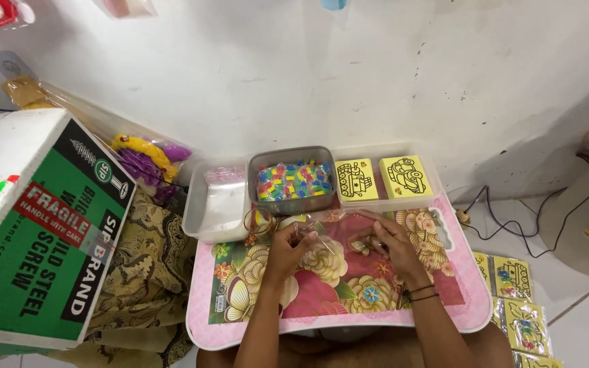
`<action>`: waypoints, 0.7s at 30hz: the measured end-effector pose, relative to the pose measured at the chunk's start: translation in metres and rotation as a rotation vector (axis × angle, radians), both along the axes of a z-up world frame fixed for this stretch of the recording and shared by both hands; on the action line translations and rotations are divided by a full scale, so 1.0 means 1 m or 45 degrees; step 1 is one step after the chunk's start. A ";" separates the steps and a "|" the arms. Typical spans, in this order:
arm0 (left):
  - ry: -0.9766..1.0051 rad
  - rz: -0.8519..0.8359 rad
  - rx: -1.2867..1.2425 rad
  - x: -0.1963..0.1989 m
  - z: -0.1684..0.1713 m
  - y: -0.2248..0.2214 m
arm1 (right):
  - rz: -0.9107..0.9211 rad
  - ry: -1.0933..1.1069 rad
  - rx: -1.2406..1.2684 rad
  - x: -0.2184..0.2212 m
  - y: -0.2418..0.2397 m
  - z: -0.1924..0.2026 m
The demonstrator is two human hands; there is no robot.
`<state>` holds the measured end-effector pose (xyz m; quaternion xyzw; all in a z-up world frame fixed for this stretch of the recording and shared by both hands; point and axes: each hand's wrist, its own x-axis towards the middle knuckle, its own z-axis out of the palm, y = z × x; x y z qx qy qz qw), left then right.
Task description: Packaging yellow craft cards and small colorful plastic pieces into individual plastic bags on a small tray.
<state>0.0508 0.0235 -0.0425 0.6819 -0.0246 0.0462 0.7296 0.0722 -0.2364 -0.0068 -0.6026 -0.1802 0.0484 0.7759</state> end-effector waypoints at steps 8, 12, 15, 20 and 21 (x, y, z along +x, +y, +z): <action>-0.028 0.081 0.073 -0.005 0.008 -0.003 | -0.050 -0.053 0.083 0.005 -0.003 -0.014; -0.052 0.165 -0.046 0.000 0.000 -0.003 | -0.295 -0.170 0.115 0.003 -0.003 -0.003; -0.080 0.187 -0.079 -0.011 0.018 -0.006 | -0.699 -0.271 -0.043 -0.007 0.001 0.014; -0.069 0.176 -0.128 -0.011 0.013 -0.004 | -1.168 -0.415 -0.259 0.003 -0.012 0.029; -0.063 0.156 -0.109 -0.011 0.016 -0.003 | -1.276 -0.495 -0.365 0.008 -0.015 0.036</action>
